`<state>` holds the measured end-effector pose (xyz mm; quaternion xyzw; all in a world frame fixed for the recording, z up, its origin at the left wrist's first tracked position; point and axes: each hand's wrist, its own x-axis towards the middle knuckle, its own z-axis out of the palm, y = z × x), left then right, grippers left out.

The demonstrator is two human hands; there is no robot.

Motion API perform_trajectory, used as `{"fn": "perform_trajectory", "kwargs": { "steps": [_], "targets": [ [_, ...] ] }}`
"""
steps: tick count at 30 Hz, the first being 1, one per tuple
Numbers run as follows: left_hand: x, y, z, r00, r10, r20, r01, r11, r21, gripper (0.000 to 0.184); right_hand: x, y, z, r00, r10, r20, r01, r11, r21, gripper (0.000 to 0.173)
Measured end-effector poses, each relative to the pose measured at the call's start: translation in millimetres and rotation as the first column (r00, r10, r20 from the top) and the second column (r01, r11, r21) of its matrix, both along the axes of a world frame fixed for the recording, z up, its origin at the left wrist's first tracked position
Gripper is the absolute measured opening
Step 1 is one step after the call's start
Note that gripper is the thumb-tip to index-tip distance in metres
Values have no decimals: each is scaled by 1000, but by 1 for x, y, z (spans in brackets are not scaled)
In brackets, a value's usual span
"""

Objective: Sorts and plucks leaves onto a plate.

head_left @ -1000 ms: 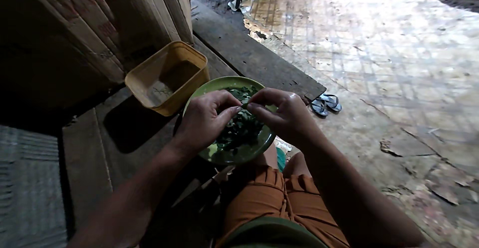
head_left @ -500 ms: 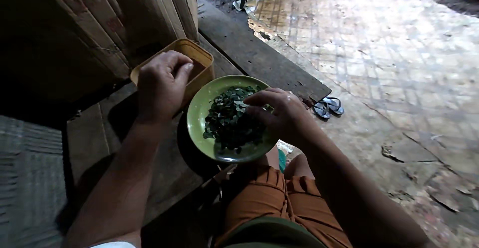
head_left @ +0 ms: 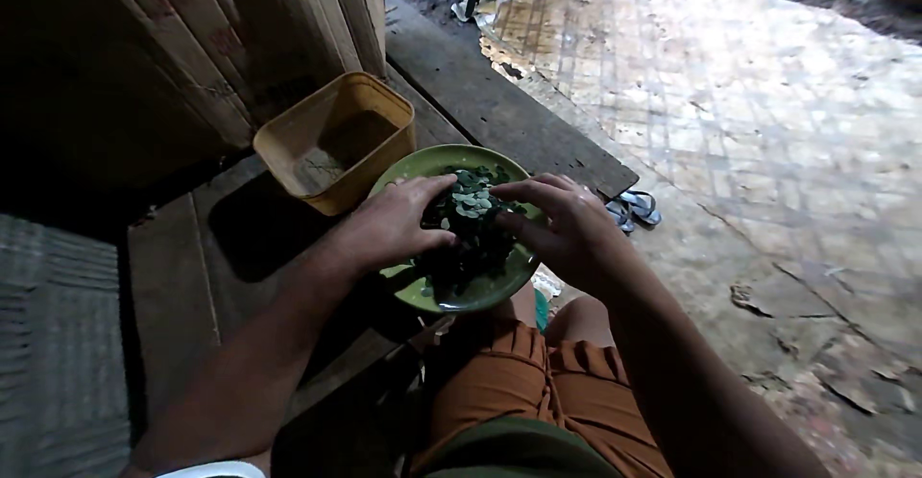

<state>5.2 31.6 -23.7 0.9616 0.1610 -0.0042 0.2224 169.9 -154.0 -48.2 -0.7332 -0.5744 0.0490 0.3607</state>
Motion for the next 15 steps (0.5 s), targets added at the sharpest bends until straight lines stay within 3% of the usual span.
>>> {"fn": "perform_trajectory", "kwargs": {
  "steps": [1,4,6,11,15],
  "targets": [
    [0,-1,-2,1000,-12,9,12,1000,4,70,0,-1,-1,1000,-2,-4,2,1000,5,27],
    [2,-2,-13,987,-55,153,52,998,25,34,1,-2,-3,1000,-4,-9,4,1000,15,27],
    [2,-2,-11,967,-41,250,33,999,37,19,2,-2,-4,1000,-2,-4,2,999,34,27],
    [-3,-7,13,890,121,439,-87,992,-97,20,4,-6,-4,999,-8,-41,10,998,66,26],
    [-3,-15,22,871,196,451,-82,962,-261,30,2,-8,-4,996,-16,-85,22,998,67,24]
  ]
}}
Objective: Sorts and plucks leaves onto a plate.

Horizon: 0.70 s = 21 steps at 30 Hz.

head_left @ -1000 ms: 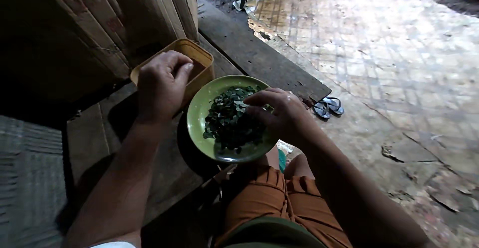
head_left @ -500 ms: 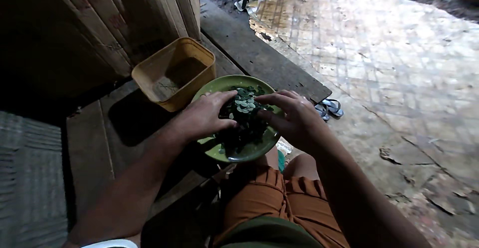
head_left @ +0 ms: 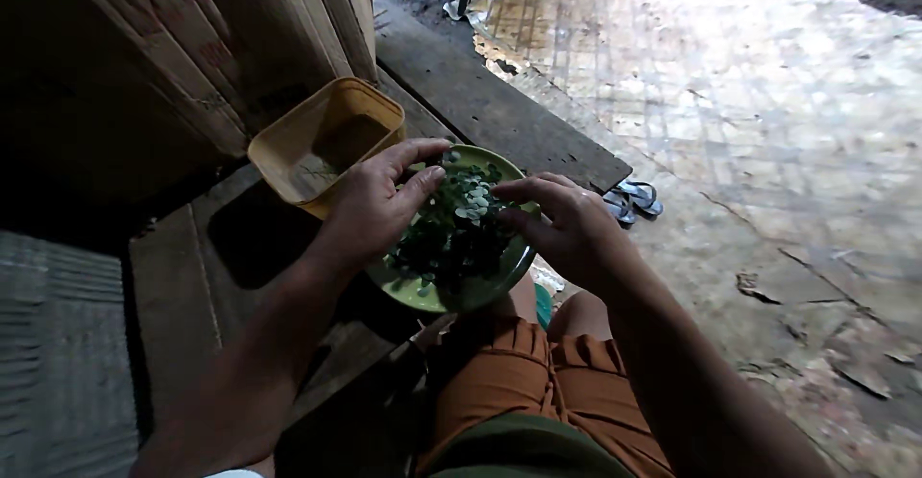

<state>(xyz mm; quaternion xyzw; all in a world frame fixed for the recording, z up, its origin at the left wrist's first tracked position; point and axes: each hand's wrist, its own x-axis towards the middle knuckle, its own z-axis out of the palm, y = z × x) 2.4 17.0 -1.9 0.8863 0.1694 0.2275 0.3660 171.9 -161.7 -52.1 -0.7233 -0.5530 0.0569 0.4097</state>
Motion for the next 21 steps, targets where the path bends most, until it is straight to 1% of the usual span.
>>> {"fn": "perform_trajectory", "kwargs": {
  "steps": [2,4,10,13,15,16,18,19,21],
  "targets": [
    [0,-2,2,999,-32,-20,30,995,-93,33,0,-1,-1,1000,2,8,-2,1000,12,24],
    [-1,-3,4,999,-47,-27,44,994,-100,31,2,-3,-2,1000,-1,15,0,999,37,23],
    [-9,2,6,998,-39,-54,46,990,137,20,4,-6,-4,1000,-1,26,-1,996,88,22],
    [-10,6,0,992,-70,-107,99,947,305,20,3,-5,-5,1000,-17,14,15,994,107,21],
    [-9,4,-4,985,-68,-160,122,929,351,18,2,-5,-5,999,-35,8,34,993,115,19],
    [-8,3,-6,978,-70,-196,137,925,354,20,3,-5,-6,999,-40,8,39,992,123,19],
    [-6,2,-10,963,-90,-256,175,927,332,31,3,-5,-7,999,-49,-6,49,990,134,18],
    [-5,1,-12,960,-93,-265,180,928,326,37,4,-5,-8,998,-57,-8,58,989,135,17],
    [-1,-1,-14,970,-60,-237,136,938,319,40,4,-5,-8,997,-76,-2,76,988,133,16]
  ]
}}
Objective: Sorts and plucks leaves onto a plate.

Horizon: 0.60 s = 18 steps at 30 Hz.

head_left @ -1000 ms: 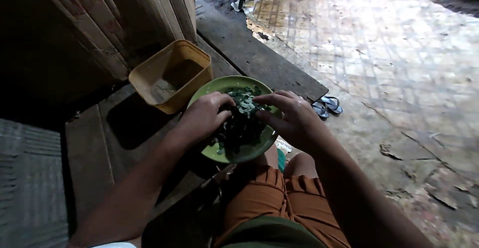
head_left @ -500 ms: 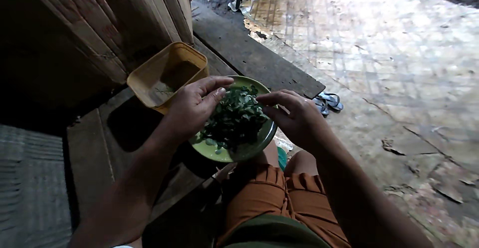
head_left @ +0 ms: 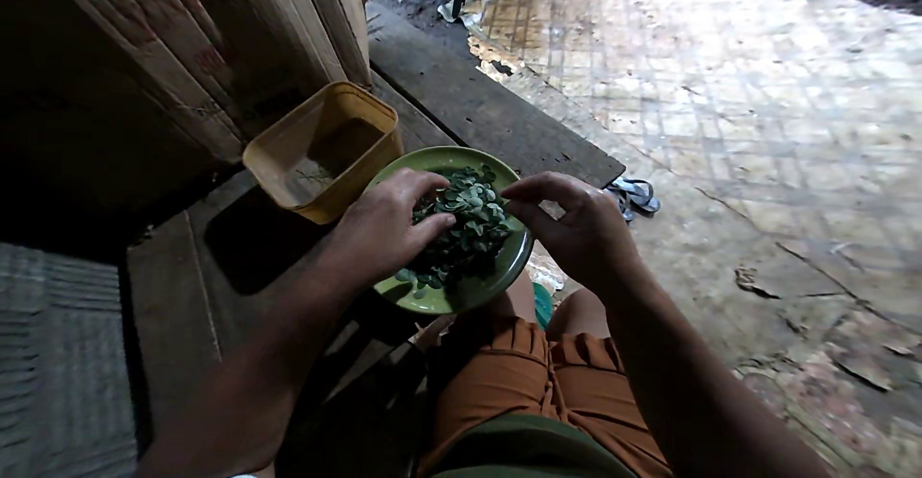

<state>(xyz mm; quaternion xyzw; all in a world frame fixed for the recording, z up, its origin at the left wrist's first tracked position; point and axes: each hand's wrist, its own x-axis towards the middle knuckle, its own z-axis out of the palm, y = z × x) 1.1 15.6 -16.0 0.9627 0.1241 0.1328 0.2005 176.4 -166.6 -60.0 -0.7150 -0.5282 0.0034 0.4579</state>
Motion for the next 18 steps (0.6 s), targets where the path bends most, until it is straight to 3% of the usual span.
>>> {"fn": "perform_trajectory", "kwargs": {
  "steps": [4,8,11,18],
  "targets": [
    [11,0,-16,987,150,48,-149,988,-36,40,-1,4,0,1000,-27,15,27,1000,-6,16],
    [18,7,-34,989,113,100,-107,992,-59,29,-3,7,0,999,-42,-6,42,999,-25,16],
    [16,6,-26,978,117,175,-96,988,-122,18,-3,8,-1,999,-41,-19,41,999,-10,16],
    [6,3,-3,960,131,248,-66,964,-257,16,-9,15,9,999,-5,-51,8,999,44,20]
  ]
}}
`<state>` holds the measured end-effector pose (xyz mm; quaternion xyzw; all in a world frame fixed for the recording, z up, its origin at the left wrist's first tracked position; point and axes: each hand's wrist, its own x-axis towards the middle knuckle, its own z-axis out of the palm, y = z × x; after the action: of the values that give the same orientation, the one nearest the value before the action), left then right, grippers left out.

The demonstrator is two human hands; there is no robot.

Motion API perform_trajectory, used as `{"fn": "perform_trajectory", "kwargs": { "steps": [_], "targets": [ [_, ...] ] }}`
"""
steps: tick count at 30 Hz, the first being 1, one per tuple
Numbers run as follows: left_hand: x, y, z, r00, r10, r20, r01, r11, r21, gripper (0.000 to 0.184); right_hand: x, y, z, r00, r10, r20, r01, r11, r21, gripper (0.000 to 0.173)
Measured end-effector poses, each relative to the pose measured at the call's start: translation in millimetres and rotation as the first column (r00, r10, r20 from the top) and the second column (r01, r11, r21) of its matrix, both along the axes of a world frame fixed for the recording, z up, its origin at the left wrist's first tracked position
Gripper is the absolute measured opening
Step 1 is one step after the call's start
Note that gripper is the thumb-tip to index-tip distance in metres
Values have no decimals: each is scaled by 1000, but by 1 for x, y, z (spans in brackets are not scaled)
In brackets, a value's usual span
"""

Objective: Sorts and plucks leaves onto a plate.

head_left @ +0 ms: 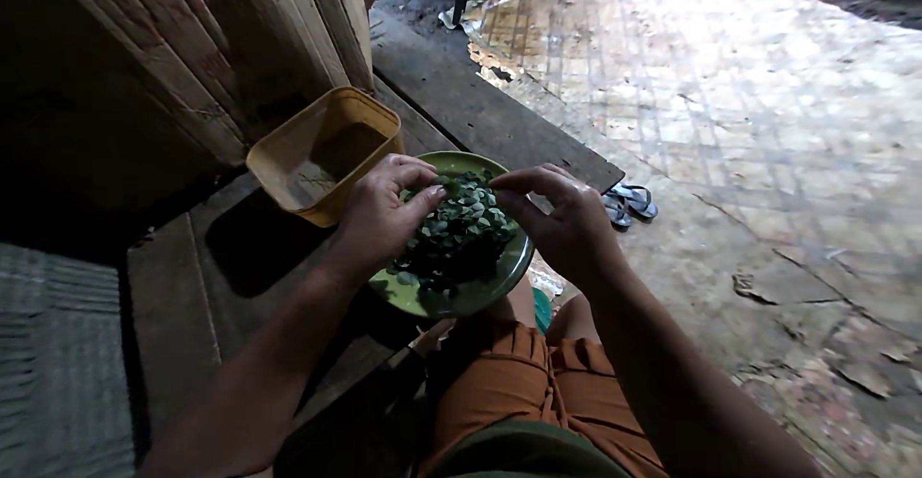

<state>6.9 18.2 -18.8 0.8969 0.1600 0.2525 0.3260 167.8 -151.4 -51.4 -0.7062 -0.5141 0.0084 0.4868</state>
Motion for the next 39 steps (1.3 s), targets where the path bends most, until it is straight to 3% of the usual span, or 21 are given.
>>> {"fn": "perform_trajectory", "kwargs": {
  "steps": [4,7,14,21,26,33,36,38,39],
  "targets": [
    [-1,-6,3,1000,-12,-22,11,999,-52,16,-8,7,4,997,69,-17,-69,997,22,23],
    [0,-9,4,998,-35,-48,29,993,-111,17,-13,15,9,997,73,0,-73,997,35,16],
    [-2,-6,14,996,-26,-87,-5,941,-337,21,-1,15,1,996,86,12,-87,995,49,15],
    [0,-10,11,998,-41,-47,21,927,-373,21,-5,16,5,993,119,-9,-118,992,51,21],
    [1,-14,10,997,-40,-72,3,889,-457,20,-15,23,7,996,85,-5,-84,992,89,12],
    [1,-9,14,995,-98,-11,78,848,-525,42,-3,19,1,991,105,-81,-100,993,65,15],
    [-1,-6,15,994,-84,-62,51,910,-411,31,-1,18,2,992,112,-62,-109,993,48,14],
    [-7,0,15,986,-73,-152,49,987,-152,19,0,17,3,994,106,-1,-106,994,-13,14],
    [-10,3,14,973,-86,-216,85,996,-14,24,1,16,2,993,112,31,-111,992,-52,16]
  ]
}}
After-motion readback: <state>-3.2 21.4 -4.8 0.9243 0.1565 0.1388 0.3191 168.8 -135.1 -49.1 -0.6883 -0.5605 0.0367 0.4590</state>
